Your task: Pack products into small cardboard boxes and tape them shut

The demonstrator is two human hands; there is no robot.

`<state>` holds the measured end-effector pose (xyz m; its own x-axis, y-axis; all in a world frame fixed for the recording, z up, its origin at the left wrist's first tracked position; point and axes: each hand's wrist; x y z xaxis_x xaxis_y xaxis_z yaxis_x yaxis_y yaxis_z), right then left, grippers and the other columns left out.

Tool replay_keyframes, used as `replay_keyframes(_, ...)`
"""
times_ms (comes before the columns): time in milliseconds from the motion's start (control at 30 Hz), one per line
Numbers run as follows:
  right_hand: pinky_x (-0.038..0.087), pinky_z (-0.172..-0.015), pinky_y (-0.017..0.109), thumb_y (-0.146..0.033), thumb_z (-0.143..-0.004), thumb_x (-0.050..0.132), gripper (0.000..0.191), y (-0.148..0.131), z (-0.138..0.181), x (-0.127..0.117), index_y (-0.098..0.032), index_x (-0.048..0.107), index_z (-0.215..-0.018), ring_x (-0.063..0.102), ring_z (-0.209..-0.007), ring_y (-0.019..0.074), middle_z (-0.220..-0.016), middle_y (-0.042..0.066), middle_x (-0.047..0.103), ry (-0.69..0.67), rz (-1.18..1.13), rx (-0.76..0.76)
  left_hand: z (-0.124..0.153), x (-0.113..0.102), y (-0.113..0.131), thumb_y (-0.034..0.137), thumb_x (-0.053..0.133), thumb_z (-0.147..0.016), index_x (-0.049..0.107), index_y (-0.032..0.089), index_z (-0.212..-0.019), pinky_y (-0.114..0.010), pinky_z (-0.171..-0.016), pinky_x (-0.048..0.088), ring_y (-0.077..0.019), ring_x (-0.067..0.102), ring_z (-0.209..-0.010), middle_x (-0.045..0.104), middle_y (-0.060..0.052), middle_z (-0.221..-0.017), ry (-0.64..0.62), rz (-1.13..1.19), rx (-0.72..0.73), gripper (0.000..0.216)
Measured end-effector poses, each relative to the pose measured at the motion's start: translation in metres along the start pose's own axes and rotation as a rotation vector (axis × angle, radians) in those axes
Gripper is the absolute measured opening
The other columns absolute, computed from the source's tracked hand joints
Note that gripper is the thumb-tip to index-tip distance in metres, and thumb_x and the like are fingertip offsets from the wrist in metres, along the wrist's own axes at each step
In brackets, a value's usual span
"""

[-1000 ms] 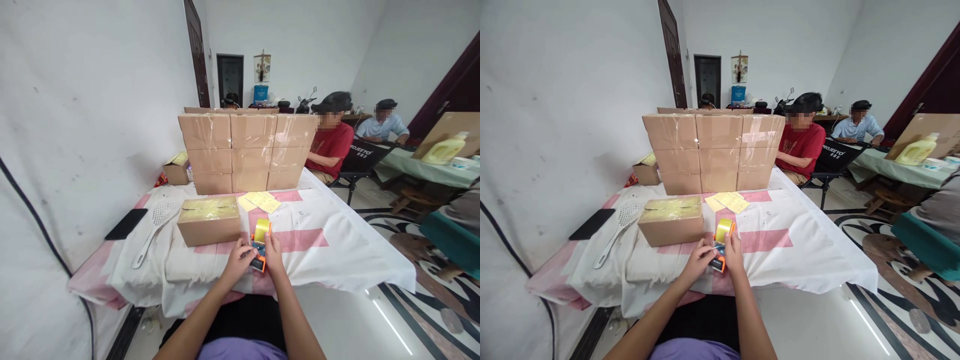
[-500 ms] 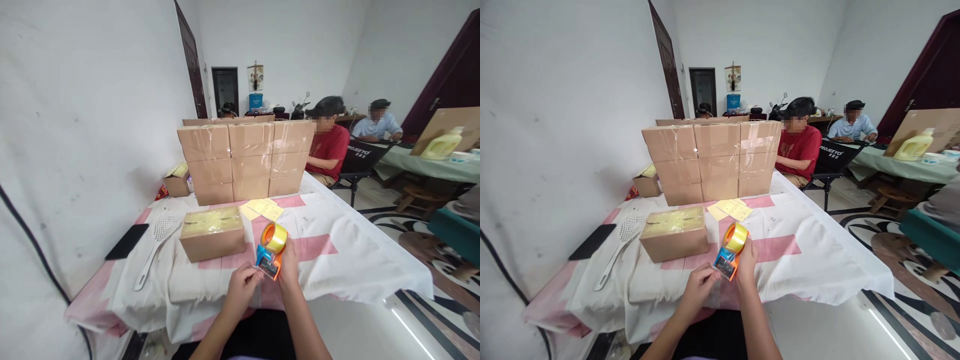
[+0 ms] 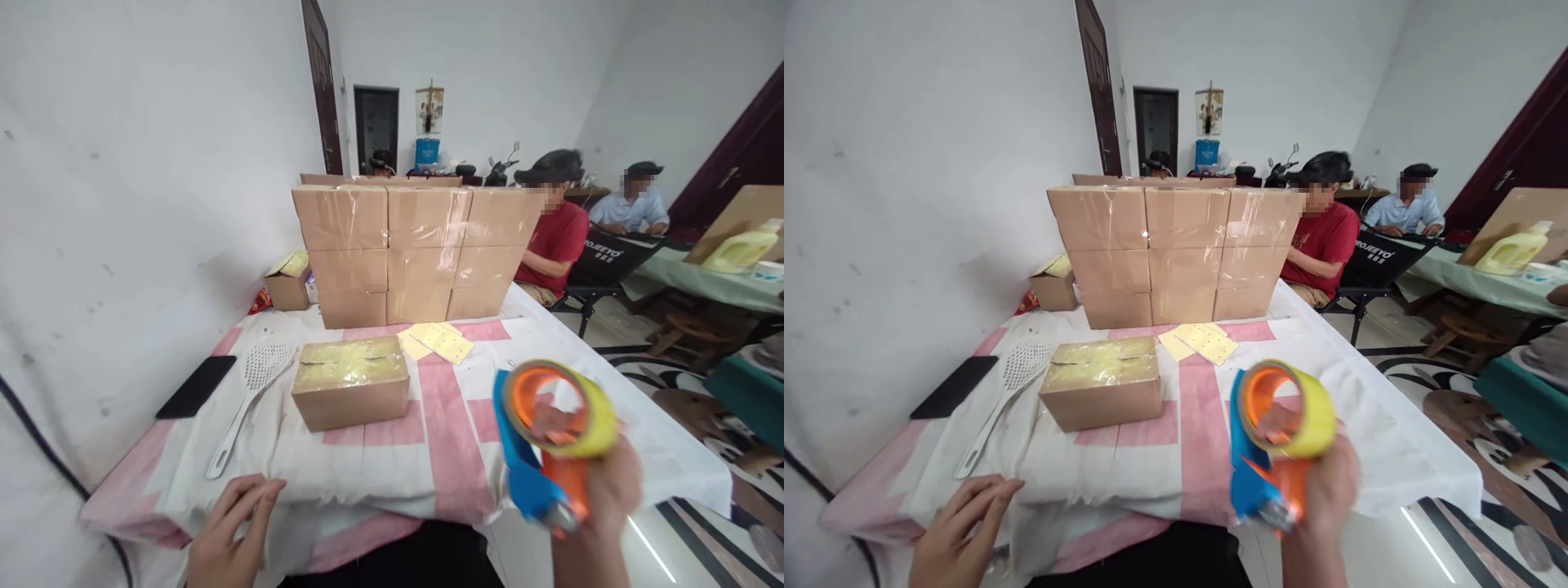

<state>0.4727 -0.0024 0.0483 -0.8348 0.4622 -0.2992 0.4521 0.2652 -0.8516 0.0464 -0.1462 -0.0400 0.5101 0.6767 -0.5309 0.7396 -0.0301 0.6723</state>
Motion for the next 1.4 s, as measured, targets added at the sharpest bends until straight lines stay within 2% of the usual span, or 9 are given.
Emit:
replay_keyframes(100,0.043,-0.049,0.03,-0.069,-0.101,0.026,0.069,0.006,-0.004,0.051,-0.02,0.065,-0.072,0.057,-0.058,0.0198,-0.06,0.007,0.063,0.085,-0.077,-0.001,0.005,-0.002,0.017,0.06,0.061,-0.088,0.081,0.025,-0.088,-0.023,-0.055,0.055,-0.0185,0.07,-0.069,0.073,-0.002,-0.077,-0.039,0.041,-0.174,0.041)
replay_keyframes(233,0.042,-0.058,0.032,-0.081,-0.092,0.036,0.068,0.025,-0.011,0.109,-0.02,0.061,-0.074,0.056,-0.063,0.0204,-0.068,0.007,0.066,-0.075,-0.184,0.014,0.003,0.01,0.037,0.065,0.064,-0.084,0.08,0.019,-0.097,-0.024,-0.066,0.056,-0.0191,0.069,-0.07,0.07,-0.002,-0.069,-0.1,0.174,-0.3,0.051)
replay_keyframes(433,0.045,-0.067,0.035,-0.078,-0.093,0.035,0.066,0.067,-0.02,0.118,-0.019,0.062,-0.086,0.061,-0.074,0.0243,-0.079,0.008,0.066,-0.178,-0.131,0.162,-0.003,0.029,0.048,0.063,0.064,-0.085,0.065,0.017,-0.135,-0.026,-0.071,0.053,-0.0167,0.064,-0.067,0.068,0.002,-0.067,-0.287,0.372,-0.328,0.068)
replay_keyframes(533,0.048,-0.084,0.043,-0.069,-0.095,0.039,0.06,0.068,-0.014,0.111,-0.015,0.061,-0.111,0.061,-0.097,0.0304,-0.104,0.015,0.065,0.011,-0.049,0.145,0.0,0.041,0.06,0.06,0.061,-0.089,0.05,0.017,-0.148,-0.029,-0.076,0.051,-0.0174,0.064,-0.067,0.066,0.004,-0.065,-0.297,0.465,-0.339,0.074)
replay_keyframes(633,0.041,-0.102,0.054,-0.057,-0.095,0.05,0.053,0.044,0.009,0.105,-0.014,0.055,-0.126,0.051,-0.12,0.0353,-0.124,0.02,0.057,0.173,0.055,-0.085,-0.003,0.047,0.071,0.058,0.06,-0.091,0.044,0.016,-0.149,-0.03,-0.075,0.051,-0.019,0.065,-0.07,0.067,0.002,-0.068,-0.294,0.509,-0.374,0.073)
replay_keyframes(800,0.044,-0.1,0.047,-0.034,-0.098,0.057,0.015,-0.031,0.062,0.112,-0.026,0.067,-0.107,0.056,-0.117,0.0275,-0.12,0.009,0.061,-0.518,-0.123,-0.418,-0.016,0.05,0.085,0.052,0.058,-0.094,0.041,0.016,-0.147,-0.031,-0.076,0.05,-0.0191,0.067,-0.076,0.07,0.0,-0.074,-0.404,0.54,-0.306,0.066)
replay_keyframes(900,0.042,-0.104,0.048,-0.031,-0.091,0.07,0.012,-0.065,0.076,0.123,-0.026,0.069,-0.102,0.054,-0.121,0.0285,-0.122,0.008,0.061,-0.699,-0.182,-0.468,-0.018,0.052,0.096,0.047,0.057,-0.096,0.041,0.017,-0.147,-0.03,-0.076,0.049,-0.0182,0.068,-0.079,0.071,0.0,-0.078,-0.439,0.582,-0.255,0.061)
replay_keyframes(1167,0.042,-0.102,0.046,-0.025,-0.092,0.063,0.013,-0.095,0.044,0.142,-0.024,0.067,-0.079,0.058,-0.114,0.0262,-0.111,0.007,0.064,-0.683,-0.287,-0.384,-0.02,0.053,0.099,0.05,0.06,-0.095,0.03,0.017,-0.154,-0.026,-0.061,0.042,-0.0153,0.058,-0.059,0.066,0.004,-0.063,-0.359,0.592,-0.419,0.074)
replay_keyframes(1400,0.04,-0.104,0.048,-0.04,-0.085,0.067,0.022,-0.101,-0.016,0.157,-0.023,0.065,-0.07,0.059,-0.112,0.0281,-0.107,0.008,0.064,-0.671,-0.296,-0.206,-0.034,0.047,0.084,0.046,0.061,-0.095,0.033,0.018,-0.154,-0.028,-0.07,0.044,-0.0147,0.057,-0.065,0.059,0.007,-0.063,-0.249,0.554,-0.368,0.071)
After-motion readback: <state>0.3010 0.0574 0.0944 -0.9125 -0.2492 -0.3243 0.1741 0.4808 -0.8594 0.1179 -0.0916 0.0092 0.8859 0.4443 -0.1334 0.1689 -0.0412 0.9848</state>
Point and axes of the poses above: each hand's wrist, its own z-axis away from the middle knuckle, its own x-axis out of the palm, y = z × x
